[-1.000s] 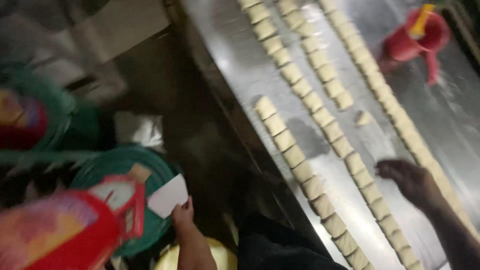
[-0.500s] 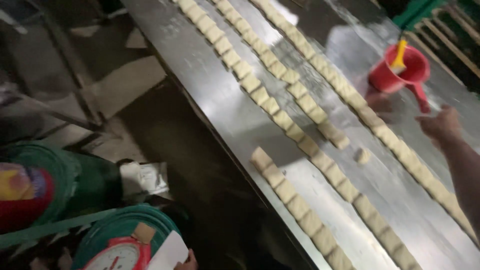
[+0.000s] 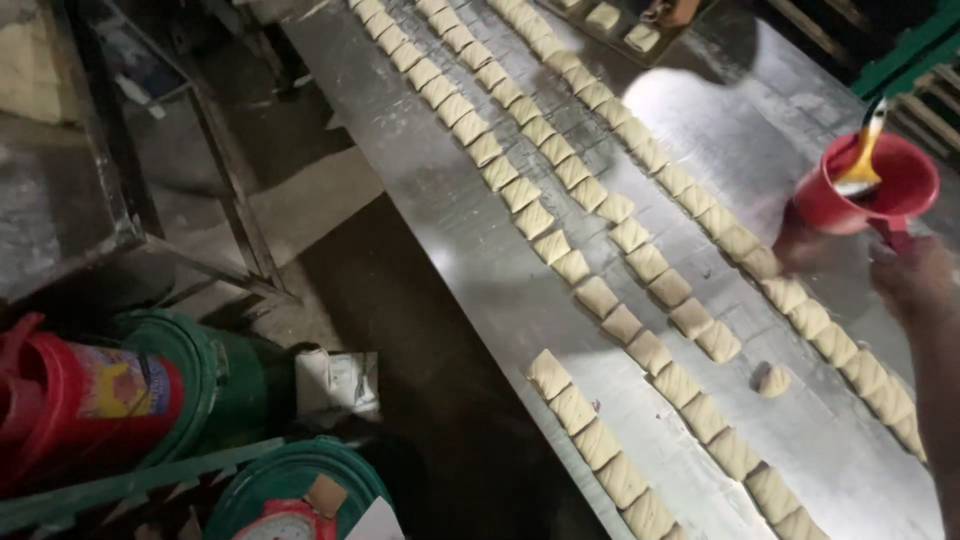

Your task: Apply egg wash glaze or liquid coating onto pre-cut pieces of bread dough lined up on a metal workstation table using a pastry brush.

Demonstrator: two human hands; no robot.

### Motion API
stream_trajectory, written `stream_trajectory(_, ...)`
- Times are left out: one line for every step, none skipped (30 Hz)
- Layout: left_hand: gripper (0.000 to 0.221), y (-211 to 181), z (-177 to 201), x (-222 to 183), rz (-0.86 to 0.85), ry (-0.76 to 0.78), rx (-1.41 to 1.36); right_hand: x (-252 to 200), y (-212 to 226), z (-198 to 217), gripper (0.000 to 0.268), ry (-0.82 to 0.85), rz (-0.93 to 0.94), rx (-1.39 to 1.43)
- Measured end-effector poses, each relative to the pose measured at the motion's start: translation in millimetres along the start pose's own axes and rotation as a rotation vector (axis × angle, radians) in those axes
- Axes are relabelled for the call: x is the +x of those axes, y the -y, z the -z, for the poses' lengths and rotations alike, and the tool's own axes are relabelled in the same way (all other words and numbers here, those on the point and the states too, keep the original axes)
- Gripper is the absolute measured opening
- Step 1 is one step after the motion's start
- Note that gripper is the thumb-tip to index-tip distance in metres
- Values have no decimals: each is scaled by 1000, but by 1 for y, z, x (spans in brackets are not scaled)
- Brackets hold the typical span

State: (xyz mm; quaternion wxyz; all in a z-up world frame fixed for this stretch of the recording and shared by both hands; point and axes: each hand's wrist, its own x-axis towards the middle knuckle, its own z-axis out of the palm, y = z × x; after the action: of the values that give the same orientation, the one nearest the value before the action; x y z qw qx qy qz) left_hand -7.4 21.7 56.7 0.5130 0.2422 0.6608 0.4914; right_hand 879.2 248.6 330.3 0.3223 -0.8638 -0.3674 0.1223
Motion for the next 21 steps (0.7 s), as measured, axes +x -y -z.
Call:
stream_trajectory(37,3,-9,15,-26,25,-53,-9,7,4,27,22,45,161)
stream_trajectory(37,-24,-24,37,-51,50,-106,-18,17,3,27,11,36,166)
stream_trajectory(38,-42,-53,54,-71,85,-157,-32,25,8,24,14,16,257)
stream_trajectory(40,-51,-93,62,-91,120,-208,-46,32,13,20,17,-1,347)
stream_trajectory(40,-115,-148,64,-82,152,-193,-77,62,24,20,-9,-27,344)
stream_trajectory(31,-182,-205,33,-121,249,-53,-106,92,34,18,-8,32,297)
stream_trajectory(24,-251,-246,-26,-159,355,89,-137,121,46,18,-12,81,245)
stream_trajectory(24,-269,-281,-42,-150,399,107,-163,119,44,18,-44,46,236)
stream_trajectory(20,-283,-317,-61,-187,640,51,-188,117,41,18,-42,-34,356)
stream_trajectory(20,-295,-352,-83,-218,881,-11,-212,115,37,22,-45,-110,479)
stream_trajectory(20,-315,-378,-108,-202,918,2,-249,126,38,22,-76,-139,474)
stream_trajectory(21,-333,-404,-134,-87,1056,20,-284,138,37,21,-38,-134,495)
stream_trajectory(23,-349,-426,-164,38,1182,40,-320,151,35,20,8,-129,515)
stream_trajectory(23,-348,-432,-184,60,1210,54,-356,152,30,20,-15,-158,508)
stream_trajectory(22,-345,-438,-203,235,1267,40,-388,153,20,18,15,-126,599)
stream_trajectory(20,-342,-445,-220,414,1315,27,-418,155,10,18,43,-93,690)
stream_trajectory(20,-317,-434,-224,429,1317,42,-443,157,11,18,38,-112,693)
stream_trajectory(19,-292,-423,-227,265,1400,-46,-467,159,11,24,4,-64,634)
stream_trajectory(22,-267,-408,-229,99,1467,-132,-494,163,8,33,-21,-20,579)
stream_trajectory(22,-282,-391,-232,116,1464,-112,-509,157,21,33,-18,-42,588)
stream_trajectory(22,-300,-378,-232,9,1542,23,-522,153,31,33,141,-54,750)
